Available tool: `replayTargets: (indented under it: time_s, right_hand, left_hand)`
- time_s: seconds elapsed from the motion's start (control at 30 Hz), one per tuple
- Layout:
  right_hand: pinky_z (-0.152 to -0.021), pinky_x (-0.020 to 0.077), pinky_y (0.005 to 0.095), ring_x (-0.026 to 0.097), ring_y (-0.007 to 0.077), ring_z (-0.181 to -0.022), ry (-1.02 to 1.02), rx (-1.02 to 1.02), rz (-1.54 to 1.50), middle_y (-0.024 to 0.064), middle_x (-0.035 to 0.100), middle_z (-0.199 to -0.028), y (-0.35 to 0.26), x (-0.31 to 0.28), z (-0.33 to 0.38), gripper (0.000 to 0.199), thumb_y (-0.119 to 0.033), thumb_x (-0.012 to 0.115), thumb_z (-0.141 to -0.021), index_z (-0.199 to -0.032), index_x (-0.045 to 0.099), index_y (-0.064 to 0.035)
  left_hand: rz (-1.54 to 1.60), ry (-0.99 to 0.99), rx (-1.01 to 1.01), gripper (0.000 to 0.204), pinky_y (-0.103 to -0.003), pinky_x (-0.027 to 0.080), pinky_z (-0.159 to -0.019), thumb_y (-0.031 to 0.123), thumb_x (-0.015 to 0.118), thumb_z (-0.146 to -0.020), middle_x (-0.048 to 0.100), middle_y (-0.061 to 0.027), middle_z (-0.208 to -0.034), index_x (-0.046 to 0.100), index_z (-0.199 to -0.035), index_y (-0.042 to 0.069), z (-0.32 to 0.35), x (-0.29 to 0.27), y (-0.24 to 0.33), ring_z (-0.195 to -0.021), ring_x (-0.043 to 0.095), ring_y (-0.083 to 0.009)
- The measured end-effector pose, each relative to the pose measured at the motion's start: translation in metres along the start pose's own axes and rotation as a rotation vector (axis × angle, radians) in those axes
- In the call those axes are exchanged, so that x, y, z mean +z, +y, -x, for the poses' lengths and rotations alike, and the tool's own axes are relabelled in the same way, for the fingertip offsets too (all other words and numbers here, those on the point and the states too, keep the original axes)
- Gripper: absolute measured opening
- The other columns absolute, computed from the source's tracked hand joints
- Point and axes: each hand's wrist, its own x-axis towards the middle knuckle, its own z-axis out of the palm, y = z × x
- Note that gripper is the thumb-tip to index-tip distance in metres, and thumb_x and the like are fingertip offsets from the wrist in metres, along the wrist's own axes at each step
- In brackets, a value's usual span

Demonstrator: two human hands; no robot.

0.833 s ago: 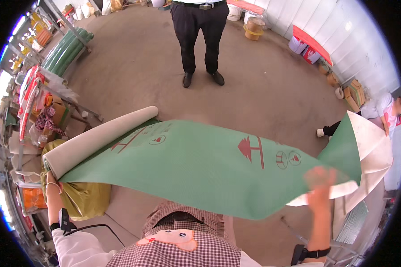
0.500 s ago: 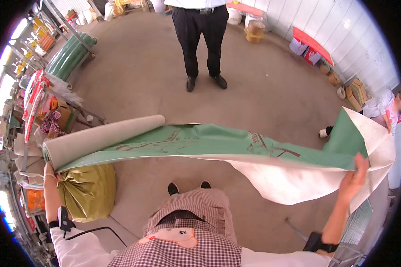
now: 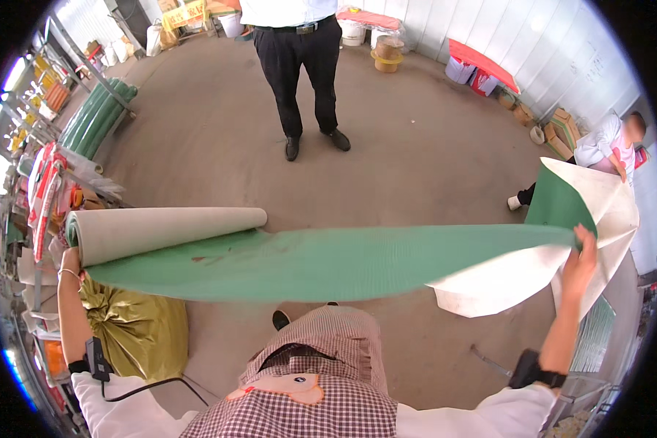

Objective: The recorder is rolling up a large piece of green and white fabric with the help of two other people in a factory setting.

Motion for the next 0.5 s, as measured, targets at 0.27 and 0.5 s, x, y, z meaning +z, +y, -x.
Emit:
replayTargets:
  time_s: [0.27,0.5]
  right_hand:
    - [-0.096,0.0498,0.0447,0.063,0.0364,-0.113,-1.954,0.030,0.160,0.0203,0.067,-0.117,-0.019,-0.042,0.264,0.036,-0.031,0.058,-0.090,-0.119,0.069,-0.0120]
    - [-0.095,0.0446,0.0482,0.058,0.0415,-0.107,-0.397,0.251,0.228,0.0225,0.063,-0.115,0.102,-0.074,0.065,0.025,-0.013,0.051,-0.097,-0.117,0.062,-0.0022]
  left_hand:
    - [0.020,-0.126,0.084,0.032,-0.028,0.027,-0.028,0.033,0.045,-0.092,0.058,-0.0105,-0.059,0.062,-0.080,0.009,-0.013,0.001,0.016,-0.033,0.049,-0.0194]
    - [-0.032,-0.222,0.200,0.032,-0.028,0.027,-0.028,0.033,0.045,-0.092,0.058,-0.0096,-0.057,0.063,-0.080,0.009,-0.057,0.032,0.100,-0.033,0.048,-0.0190]
